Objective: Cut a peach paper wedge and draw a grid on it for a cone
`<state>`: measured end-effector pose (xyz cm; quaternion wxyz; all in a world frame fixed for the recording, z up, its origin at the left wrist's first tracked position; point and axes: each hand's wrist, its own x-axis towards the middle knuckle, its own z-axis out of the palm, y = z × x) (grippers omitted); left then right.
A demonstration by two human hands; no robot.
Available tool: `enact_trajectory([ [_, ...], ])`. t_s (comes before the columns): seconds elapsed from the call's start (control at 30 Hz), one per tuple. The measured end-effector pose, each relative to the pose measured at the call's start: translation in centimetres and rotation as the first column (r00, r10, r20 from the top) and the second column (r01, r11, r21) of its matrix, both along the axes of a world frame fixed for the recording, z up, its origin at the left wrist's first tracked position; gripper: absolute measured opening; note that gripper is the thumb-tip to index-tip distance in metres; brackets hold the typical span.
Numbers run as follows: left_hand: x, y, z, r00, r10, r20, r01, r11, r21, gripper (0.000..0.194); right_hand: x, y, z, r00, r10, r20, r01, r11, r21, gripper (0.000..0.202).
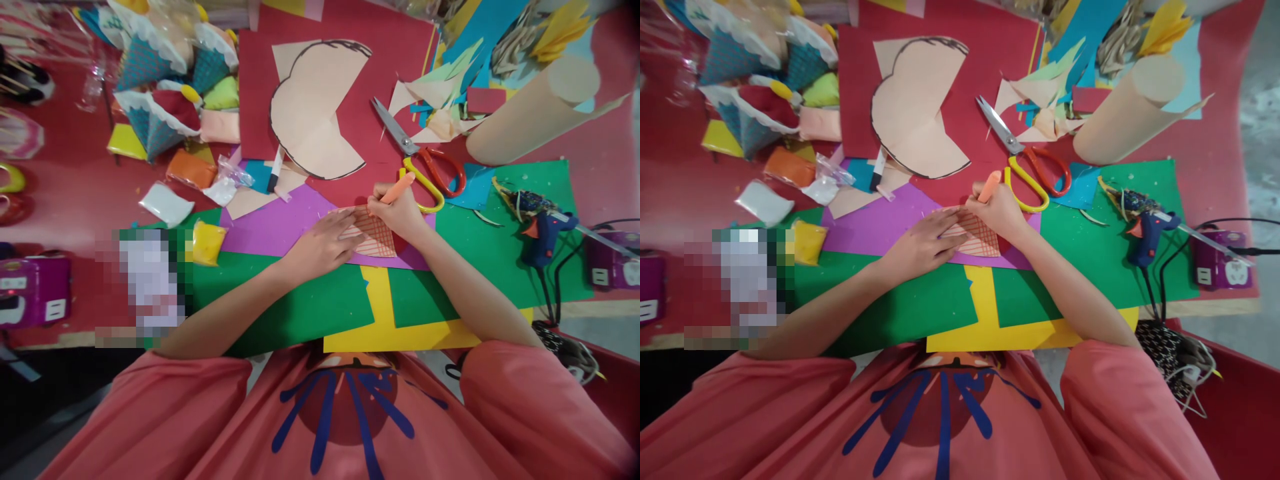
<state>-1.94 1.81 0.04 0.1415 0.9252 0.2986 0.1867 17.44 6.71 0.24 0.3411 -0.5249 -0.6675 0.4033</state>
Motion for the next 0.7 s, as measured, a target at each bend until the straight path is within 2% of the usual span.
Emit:
enact_trajectory([
  [0.07, -0.05, -0.02, -0.06, 1.0, 0.002, -0.017, -0.002, 1.0, -0.012, 0.027, 0.09, -0.28, 0.23, 0.999, -0.01, -0.041, 0.01, 1.0, 0.004, 0.038],
  [0.23, -0.19, -0.02, -0.37, 0.997, 0.058, -0.052, -0.058, 0.998, 0.003, 0.032, 0.36, -0.88, 0.55, 0.959, -0.158, -0.233, 0.174, 0.984, 0.048, 0.031],
  [0.43, -0.25, 0.1, -0.56, 0.993, 0.092, -0.073, -0.096, 0.994, -0.046, 0.034, 0.02, -0.37, 0.18, 0.995, -0.05, -0.083, 0.05, 0.999, -0.002, 0.035],
  [0.7, -0.15, 0.09, -0.28, 0.993, 0.079, -0.091, -0.077, 0.997, 0.025, 0.035, -0.21, -0.17, 0.5, 0.999, -0.032, -0.003, 0.032, 0.999, -0.03, 0.035],
])
